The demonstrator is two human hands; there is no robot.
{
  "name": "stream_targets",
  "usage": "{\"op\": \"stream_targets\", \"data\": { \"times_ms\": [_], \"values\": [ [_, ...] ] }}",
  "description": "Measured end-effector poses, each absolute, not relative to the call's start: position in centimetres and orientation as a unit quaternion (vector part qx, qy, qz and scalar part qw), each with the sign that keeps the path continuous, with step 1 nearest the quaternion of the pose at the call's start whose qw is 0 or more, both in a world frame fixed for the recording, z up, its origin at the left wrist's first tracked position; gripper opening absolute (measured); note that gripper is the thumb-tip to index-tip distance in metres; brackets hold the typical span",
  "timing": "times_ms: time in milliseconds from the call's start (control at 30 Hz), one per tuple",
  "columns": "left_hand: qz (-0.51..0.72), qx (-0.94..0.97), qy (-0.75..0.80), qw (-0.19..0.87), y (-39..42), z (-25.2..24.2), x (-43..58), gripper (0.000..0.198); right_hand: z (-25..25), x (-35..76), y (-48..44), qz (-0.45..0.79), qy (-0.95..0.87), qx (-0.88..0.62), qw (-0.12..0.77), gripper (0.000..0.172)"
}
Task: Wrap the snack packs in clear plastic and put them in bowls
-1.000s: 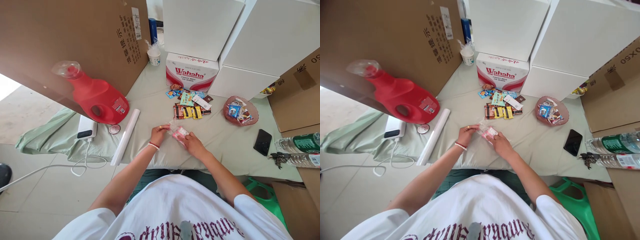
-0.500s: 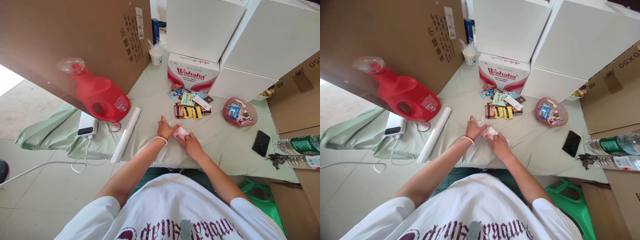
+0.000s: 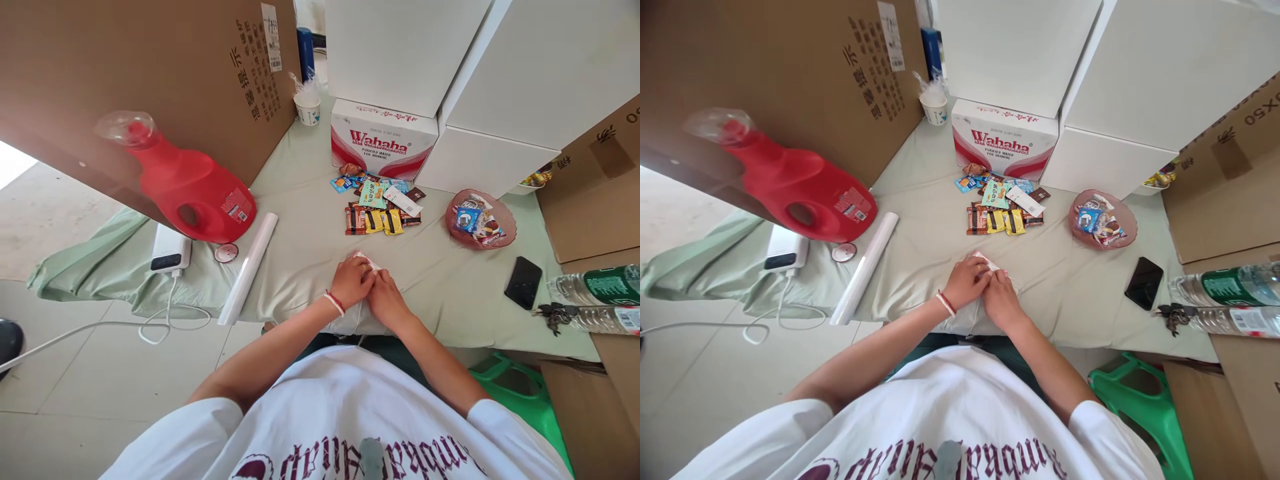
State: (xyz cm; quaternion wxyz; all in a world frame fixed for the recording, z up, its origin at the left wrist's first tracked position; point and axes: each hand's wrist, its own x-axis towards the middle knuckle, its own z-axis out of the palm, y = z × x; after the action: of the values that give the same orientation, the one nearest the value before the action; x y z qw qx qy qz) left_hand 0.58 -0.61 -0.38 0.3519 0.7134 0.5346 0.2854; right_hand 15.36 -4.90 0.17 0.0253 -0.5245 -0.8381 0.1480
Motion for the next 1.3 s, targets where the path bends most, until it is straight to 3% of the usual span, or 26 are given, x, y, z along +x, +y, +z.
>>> {"op": "stream_targets", "data": {
  "times_ms": [167,233,333,467,600,800,967,1167,1233,1300],
  "values": [
    [0.199,0.842,0.470,0.176,-4.8,-1.5,-0.4,0.051,-0.5,18.5,-8.6,0.241,-0.835,-0.470,0.156,0.032],
    [0.183,0.855,0.461,0.152,-5.3,-2.2,-0.7,0.056,-0.7,19.9,-9.1,0.276,-0.779,-0.519,0.218,0.033],
    [0.172,0.865,0.454,0.131,-5.5,-3.2,-0.7,0.064,-1.3,21.1,-8.2,0.213,-0.666,-0.662,0.270,0.039],
    [0.176,0.868,0.452,0.107,-5.5,-3.8,-0.6,0.067,-2.3,20.9,-6.4,0.154,-0.629,-0.730,0.218,0.042],
    [0.187,0.869,0.448,0.097,-5.6,-4.0,-0.8,0.065,-1.8,20.5,-6.5,0.239,-0.621,-0.713,0.221,0.022],
    [0.193,0.870,0.442,0.104,-5.5,-4.3,-0.7,0.063,1.6,18.5,-4.0,0.319,-0.571,-0.711,0.257,0.023],
    [0.177,0.880,0.426,0.119,-5.0,-4.8,-1.0,0.053,1.6,14.2,0.8,0.346,-0.572,-0.710,0.220,0.017],
    [0.252,0.863,0.370,0.233,-4.7,-5.0,-3.5,0.066,1.2,12.5,1.6,0.329,-0.591,-0.715,0.174,0.021],
    [0.314,0.832,0.350,0.294,-5.0,-5.0,-4.6,0.074,1.5,12.1,0.7,0.290,-0.626,-0.709,0.146,0.024],
    [0.380,0.782,0.365,0.334,-5.6,-5.0,-5.7,0.068,1.6,11.3,-0.7,0.226,-0.668,-0.701,0.108,0.024]
  ]
}}
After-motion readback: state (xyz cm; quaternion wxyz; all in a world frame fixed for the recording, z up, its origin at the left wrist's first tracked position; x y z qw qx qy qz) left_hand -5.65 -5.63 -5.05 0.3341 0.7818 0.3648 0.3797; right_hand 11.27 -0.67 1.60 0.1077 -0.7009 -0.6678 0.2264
